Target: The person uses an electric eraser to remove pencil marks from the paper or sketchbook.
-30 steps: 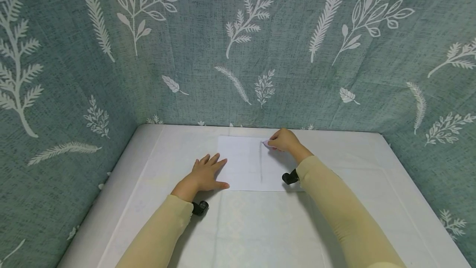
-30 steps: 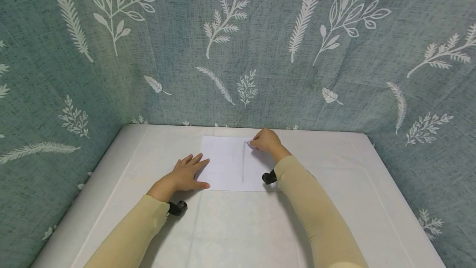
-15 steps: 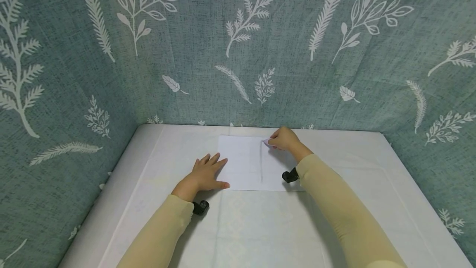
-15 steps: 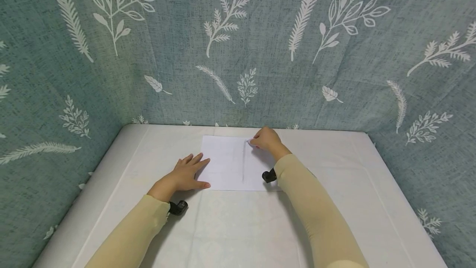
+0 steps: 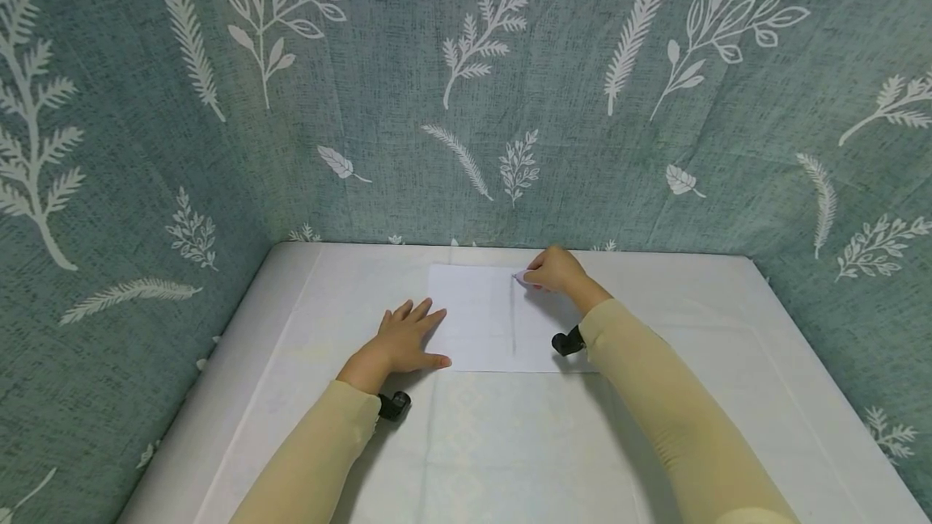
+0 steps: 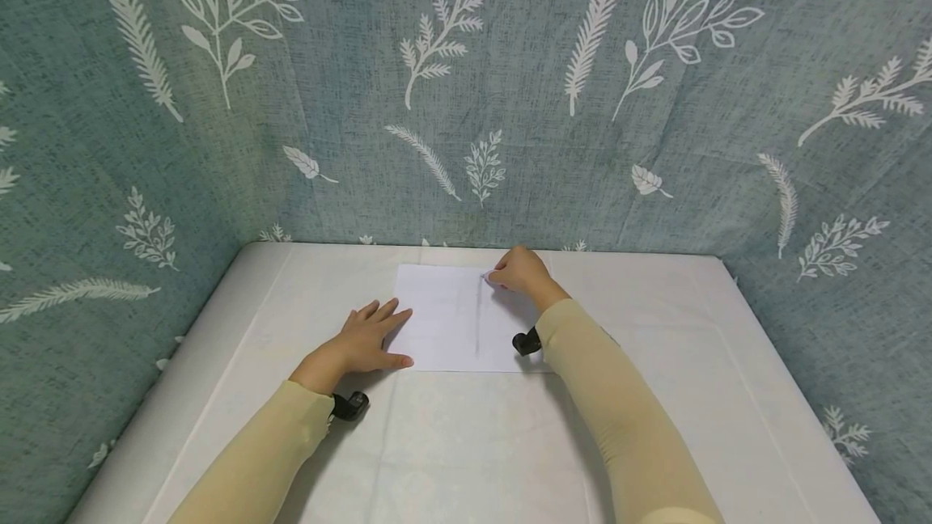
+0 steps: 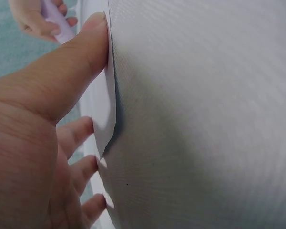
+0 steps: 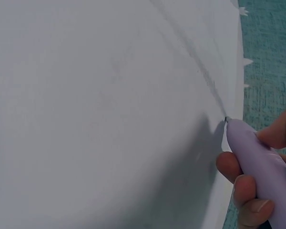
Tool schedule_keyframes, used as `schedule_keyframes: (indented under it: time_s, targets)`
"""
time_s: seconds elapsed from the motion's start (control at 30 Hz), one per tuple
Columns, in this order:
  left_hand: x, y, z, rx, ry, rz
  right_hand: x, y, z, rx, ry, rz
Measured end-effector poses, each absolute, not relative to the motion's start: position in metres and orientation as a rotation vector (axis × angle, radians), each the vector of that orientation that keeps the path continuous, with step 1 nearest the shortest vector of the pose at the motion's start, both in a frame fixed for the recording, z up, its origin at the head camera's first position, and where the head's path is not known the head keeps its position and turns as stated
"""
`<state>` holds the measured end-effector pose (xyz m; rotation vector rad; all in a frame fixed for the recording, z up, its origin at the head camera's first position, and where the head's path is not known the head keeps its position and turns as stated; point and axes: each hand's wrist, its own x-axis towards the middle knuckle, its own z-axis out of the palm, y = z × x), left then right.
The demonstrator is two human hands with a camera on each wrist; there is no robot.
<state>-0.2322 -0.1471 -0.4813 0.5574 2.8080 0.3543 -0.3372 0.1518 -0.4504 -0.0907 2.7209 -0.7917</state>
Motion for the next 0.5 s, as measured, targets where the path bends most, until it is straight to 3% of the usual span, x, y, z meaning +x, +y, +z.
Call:
schedule_keyframes:
  time_s: [0.5]
  targets:
    - [-0.2342,-0.1454,-0.4823,0.553,2.806,0.363,-0.3414,0.1554,-0.4475,-0.144,2.696,-0.746]
